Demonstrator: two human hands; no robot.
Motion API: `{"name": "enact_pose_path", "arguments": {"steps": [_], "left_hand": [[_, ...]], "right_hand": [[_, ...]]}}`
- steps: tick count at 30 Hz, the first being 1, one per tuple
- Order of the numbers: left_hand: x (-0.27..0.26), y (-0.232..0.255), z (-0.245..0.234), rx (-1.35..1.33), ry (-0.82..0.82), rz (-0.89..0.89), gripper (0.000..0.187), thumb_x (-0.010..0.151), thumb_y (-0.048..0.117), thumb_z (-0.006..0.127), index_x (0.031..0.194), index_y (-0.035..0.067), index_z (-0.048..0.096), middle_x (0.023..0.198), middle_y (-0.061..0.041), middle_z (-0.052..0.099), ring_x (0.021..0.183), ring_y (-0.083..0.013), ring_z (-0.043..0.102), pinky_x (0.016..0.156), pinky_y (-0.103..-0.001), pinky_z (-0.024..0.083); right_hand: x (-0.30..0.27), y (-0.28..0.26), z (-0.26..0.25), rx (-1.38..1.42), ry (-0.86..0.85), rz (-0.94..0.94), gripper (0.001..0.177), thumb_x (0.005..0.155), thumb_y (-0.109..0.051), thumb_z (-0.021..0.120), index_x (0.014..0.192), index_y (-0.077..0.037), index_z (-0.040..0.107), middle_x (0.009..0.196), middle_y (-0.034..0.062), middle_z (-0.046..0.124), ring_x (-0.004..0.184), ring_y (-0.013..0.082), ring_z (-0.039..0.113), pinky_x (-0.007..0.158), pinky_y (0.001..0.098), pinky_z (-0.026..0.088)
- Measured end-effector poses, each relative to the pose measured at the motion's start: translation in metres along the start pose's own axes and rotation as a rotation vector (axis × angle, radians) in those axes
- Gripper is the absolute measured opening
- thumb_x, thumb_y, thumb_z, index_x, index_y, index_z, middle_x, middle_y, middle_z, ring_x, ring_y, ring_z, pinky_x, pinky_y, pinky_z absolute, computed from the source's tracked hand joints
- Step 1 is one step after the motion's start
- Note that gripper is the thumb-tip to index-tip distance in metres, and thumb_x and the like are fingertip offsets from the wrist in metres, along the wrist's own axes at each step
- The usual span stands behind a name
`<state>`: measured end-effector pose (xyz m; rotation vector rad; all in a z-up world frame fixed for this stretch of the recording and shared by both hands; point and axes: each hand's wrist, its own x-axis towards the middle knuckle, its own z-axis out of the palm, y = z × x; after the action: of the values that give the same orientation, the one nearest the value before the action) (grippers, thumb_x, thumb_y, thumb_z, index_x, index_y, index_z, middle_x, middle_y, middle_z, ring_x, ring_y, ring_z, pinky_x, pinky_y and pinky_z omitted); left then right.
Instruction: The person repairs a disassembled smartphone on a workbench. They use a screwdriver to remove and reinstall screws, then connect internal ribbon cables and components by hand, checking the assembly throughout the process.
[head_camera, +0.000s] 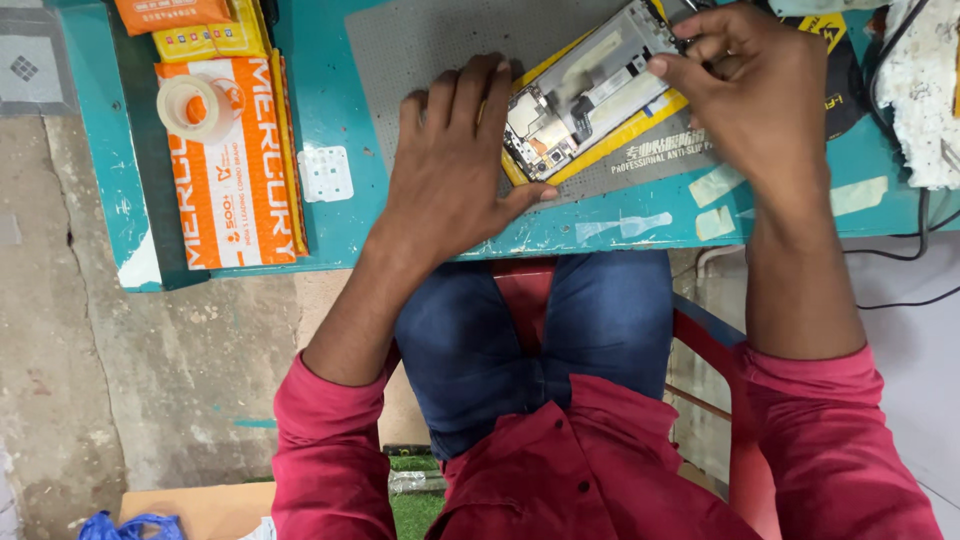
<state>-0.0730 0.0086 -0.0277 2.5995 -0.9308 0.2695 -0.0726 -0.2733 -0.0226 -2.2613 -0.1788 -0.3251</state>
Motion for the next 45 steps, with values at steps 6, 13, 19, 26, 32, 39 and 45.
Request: {"name": "enact_pose_path", "arguments": {"steps": [6,13,19,26,32,39,45], "left_hand": [[-0.010,-0.005,0.004,-0.049,0.021,0.014,0.095,0.084,0.050,0.087,0.149,-0.005,0.046,0.151,-0.018,0.047,0.133,-0.0324,0.044,0.111,-0.052,0.031],[-0.016,-0.007,-0.003,-0.100,0.032,0.002,0.088,0.084,0.045,0.088,0.150,0.000,0.049,0.152,-0.014,0.049,0.136,-0.0312,0.045,0.114,-0.052,0.028],[-0.025,-0.016,-0.016,-0.178,-0.013,-0.009,0.084,0.081,0.036,0.089,0.147,0.002,0.051,0.150,-0.014,0.050,0.138,-0.0324,0.044,0.117,-0.052,0.026],[-0.033,-0.023,-0.020,-0.246,-0.042,-0.025,0.087,0.079,0.032,0.089,0.150,0.002,0.049,0.153,-0.014,0.046,0.142,-0.0351,0.040,0.121,-0.052,0.022],[-0.033,-0.024,-0.015,-0.240,-0.040,-0.039,0.088,0.079,0.035,0.090,0.150,0.003,0.049,0.153,-0.013,0.046,0.143,-0.0346,0.037,0.123,-0.052,0.019],[-0.032,-0.022,-0.016,-0.243,-0.052,-0.061,0.089,0.077,0.038,0.090,0.149,0.003,0.052,0.153,-0.011,0.046,0.144,-0.0336,0.036,0.123,-0.053,0.018],[-0.034,-0.022,-0.013,-0.202,-0.045,-0.058,0.091,0.081,0.046,0.091,0.150,0.001,0.053,0.154,-0.011,0.045,0.144,-0.0339,0.033,0.124,-0.054,0.018]], "right_hand": [[-0.007,-0.004,0.003,-0.348,0.082,-0.290,0.033,0.090,-0.010,0.096,0.108,0.008,0.076,0.101,0.0214,0.069,0.067,0.0212,0.068,0.058,0.0308,0.053],[-0.019,-0.027,-0.008,-0.325,-0.014,-0.216,0.037,0.086,-0.011,0.093,0.111,0.011,0.074,0.108,0.0227,0.070,0.061,0.0223,0.062,0.059,0.0333,0.052],[-0.034,-0.025,-0.012,-0.122,-0.057,-0.143,0.025,0.095,0.001,0.081,0.118,0.005,0.072,0.120,0.0158,0.069,0.079,0.0215,0.067,0.067,0.0327,0.054],[-0.018,-0.010,-0.015,-0.474,-0.050,-0.415,0.027,0.093,0.001,0.081,0.120,-0.005,0.079,0.121,0.0132,0.064,0.094,0.0276,0.070,0.074,0.0364,0.057],[-0.022,-0.003,-0.021,-0.378,-0.025,-0.361,0.019,0.099,0.006,0.076,0.116,-0.003,0.075,0.119,0.0119,0.068,0.099,0.0247,0.071,0.085,0.0350,0.058],[-0.025,0.002,-0.025,-0.162,0.041,-0.274,0.017,0.102,0.010,0.077,0.119,0.007,0.074,0.105,0.0198,0.073,0.090,0.0248,0.070,0.077,0.0321,0.054],[-0.025,-0.007,-0.011,-0.163,0.058,-0.233,0.018,0.099,0.007,0.082,0.116,0.008,0.076,0.095,0.0188,0.073,0.076,0.0217,0.068,0.067,0.0306,0.051]]}}
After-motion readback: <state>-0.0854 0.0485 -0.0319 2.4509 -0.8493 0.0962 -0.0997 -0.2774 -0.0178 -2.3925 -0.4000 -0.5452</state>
